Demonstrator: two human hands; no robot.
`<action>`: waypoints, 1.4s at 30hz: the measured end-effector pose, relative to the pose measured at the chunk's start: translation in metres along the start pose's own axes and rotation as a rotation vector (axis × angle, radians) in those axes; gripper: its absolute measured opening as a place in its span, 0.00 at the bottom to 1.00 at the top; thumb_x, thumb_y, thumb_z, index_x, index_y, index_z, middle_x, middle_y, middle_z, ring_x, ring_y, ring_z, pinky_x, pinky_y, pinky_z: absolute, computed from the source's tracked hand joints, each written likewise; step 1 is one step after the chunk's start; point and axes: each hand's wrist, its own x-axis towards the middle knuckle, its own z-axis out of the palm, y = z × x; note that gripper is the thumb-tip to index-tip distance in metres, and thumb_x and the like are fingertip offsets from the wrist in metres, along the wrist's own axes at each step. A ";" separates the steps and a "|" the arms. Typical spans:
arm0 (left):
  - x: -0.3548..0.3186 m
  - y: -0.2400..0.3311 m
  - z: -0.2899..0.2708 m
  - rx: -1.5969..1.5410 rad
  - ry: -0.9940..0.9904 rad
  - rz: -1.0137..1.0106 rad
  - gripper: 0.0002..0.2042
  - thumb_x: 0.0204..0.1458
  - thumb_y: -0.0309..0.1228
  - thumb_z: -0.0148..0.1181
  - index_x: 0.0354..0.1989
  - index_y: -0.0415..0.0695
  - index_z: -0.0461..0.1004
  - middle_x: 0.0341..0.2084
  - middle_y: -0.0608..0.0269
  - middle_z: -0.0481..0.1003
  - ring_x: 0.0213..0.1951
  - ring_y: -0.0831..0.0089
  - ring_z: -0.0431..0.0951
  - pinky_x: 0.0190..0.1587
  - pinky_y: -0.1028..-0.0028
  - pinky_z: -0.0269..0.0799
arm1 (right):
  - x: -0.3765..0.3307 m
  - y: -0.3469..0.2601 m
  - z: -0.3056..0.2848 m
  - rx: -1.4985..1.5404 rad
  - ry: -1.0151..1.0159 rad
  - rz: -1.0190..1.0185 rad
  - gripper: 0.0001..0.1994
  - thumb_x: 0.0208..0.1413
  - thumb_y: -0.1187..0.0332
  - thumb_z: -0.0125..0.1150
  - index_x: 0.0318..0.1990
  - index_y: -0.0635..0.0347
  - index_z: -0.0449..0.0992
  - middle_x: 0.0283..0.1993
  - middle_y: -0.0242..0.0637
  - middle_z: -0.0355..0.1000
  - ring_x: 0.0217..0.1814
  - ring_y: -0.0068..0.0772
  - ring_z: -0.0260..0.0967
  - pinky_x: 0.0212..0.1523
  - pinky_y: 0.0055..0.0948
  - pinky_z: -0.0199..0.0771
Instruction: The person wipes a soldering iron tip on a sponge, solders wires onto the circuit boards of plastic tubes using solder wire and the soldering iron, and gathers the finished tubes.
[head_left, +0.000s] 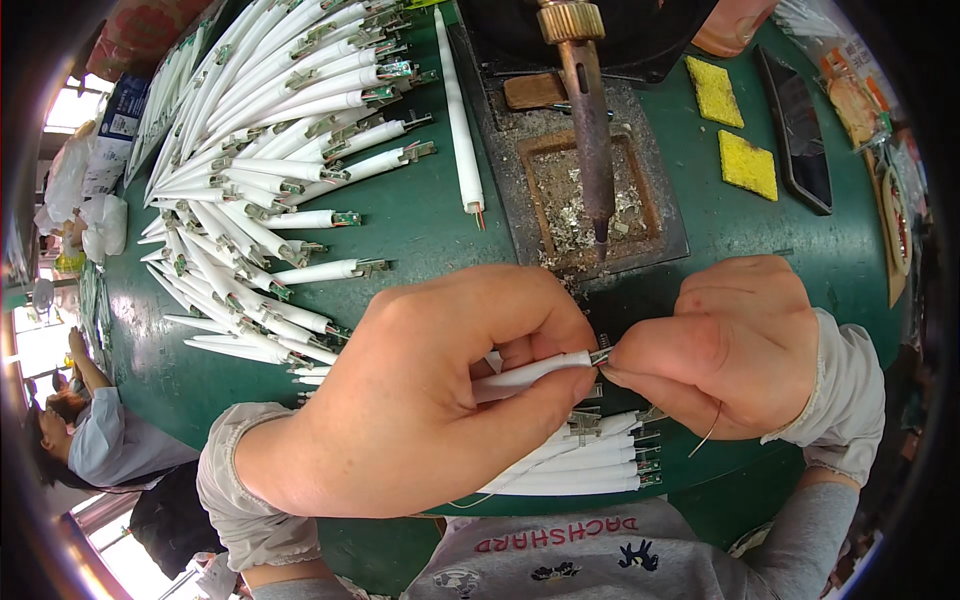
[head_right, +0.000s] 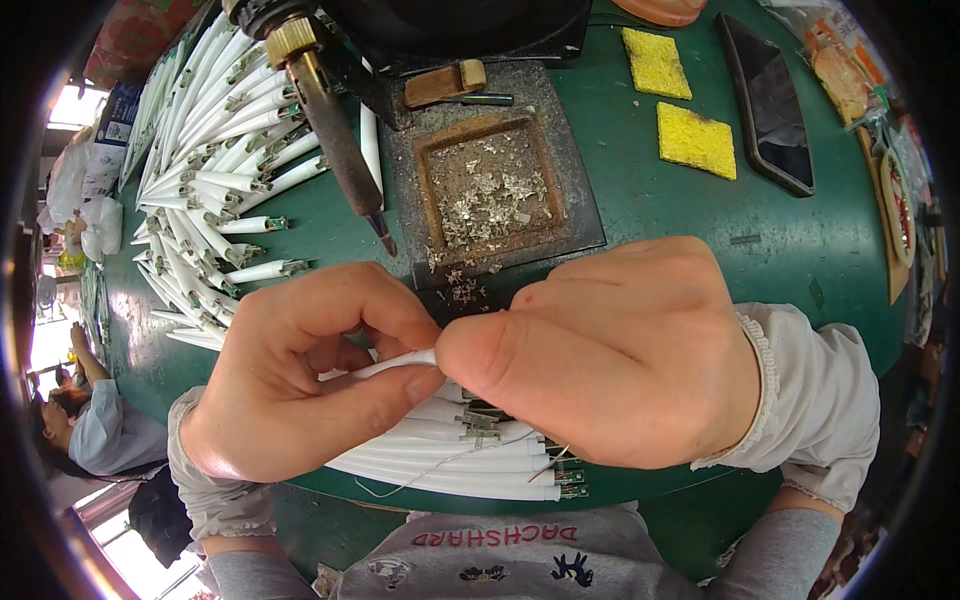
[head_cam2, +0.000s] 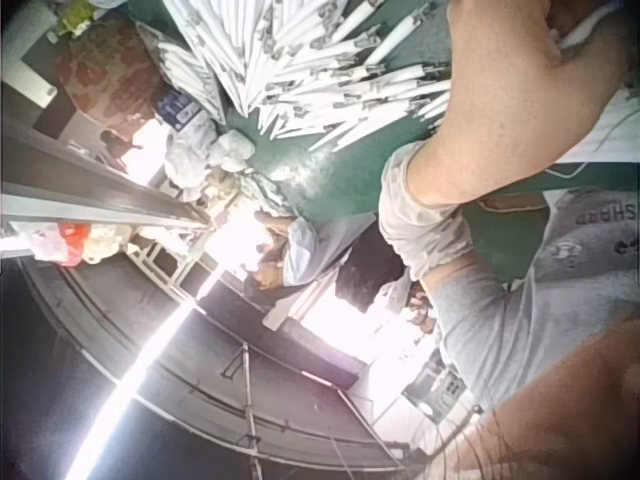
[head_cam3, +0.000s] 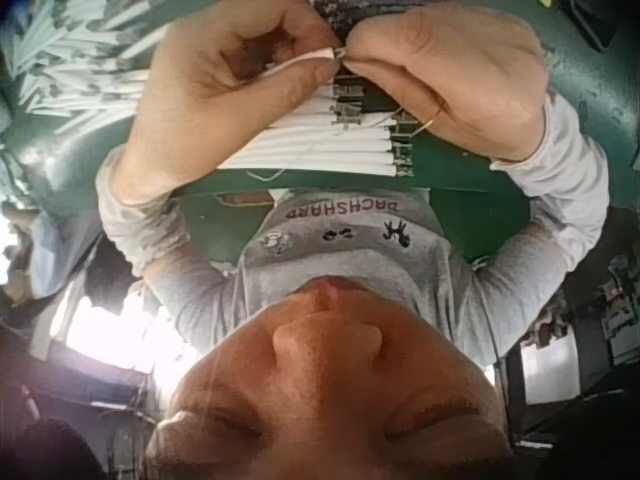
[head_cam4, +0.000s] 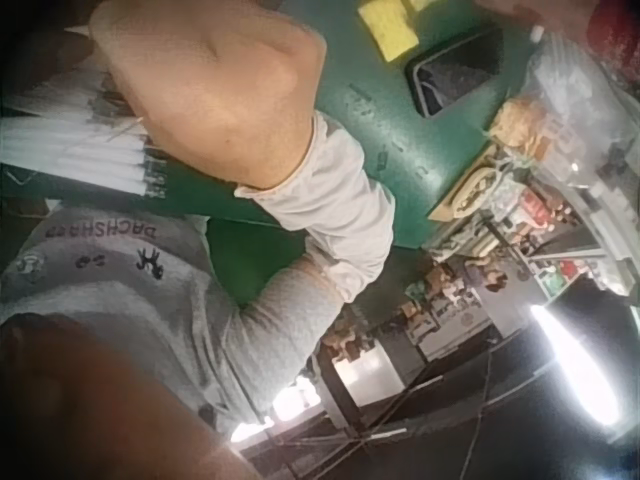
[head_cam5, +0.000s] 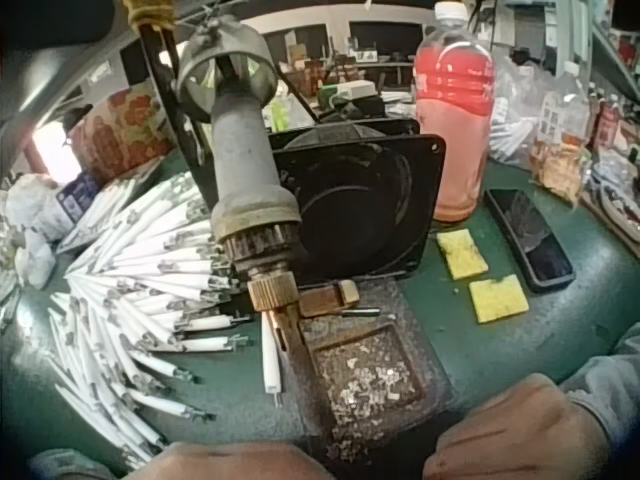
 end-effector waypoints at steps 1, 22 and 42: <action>0.000 -0.001 0.000 0.054 0.007 0.049 0.07 0.45 0.18 0.59 0.33 0.35 0.70 0.29 0.63 0.69 0.31 0.81 0.69 0.30 0.83 0.64 | 0.001 0.000 0.000 0.013 -0.008 0.008 0.13 0.36 0.75 0.68 0.32 0.59 0.72 0.13 0.28 0.60 0.09 0.27 0.57 0.10 0.26 0.52; -0.003 0.001 -0.004 0.024 -0.011 -0.028 0.06 0.46 0.19 0.58 0.33 0.34 0.72 0.31 0.62 0.70 0.33 0.80 0.70 0.33 0.81 0.67 | 0.011 0.000 -0.012 0.205 -0.139 0.158 0.11 0.38 0.75 0.65 0.32 0.62 0.72 0.11 0.25 0.59 0.08 0.22 0.56 0.10 0.22 0.51; -0.001 0.000 0.000 0.044 0.074 0.056 0.06 0.45 0.18 0.60 0.32 0.33 0.72 0.31 0.59 0.71 0.33 0.78 0.71 0.33 0.82 0.66 | 0.004 0.002 -0.007 0.161 -0.118 0.287 0.08 0.44 0.70 0.65 0.31 0.62 0.73 0.10 0.26 0.61 0.07 0.20 0.57 0.11 0.20 0.53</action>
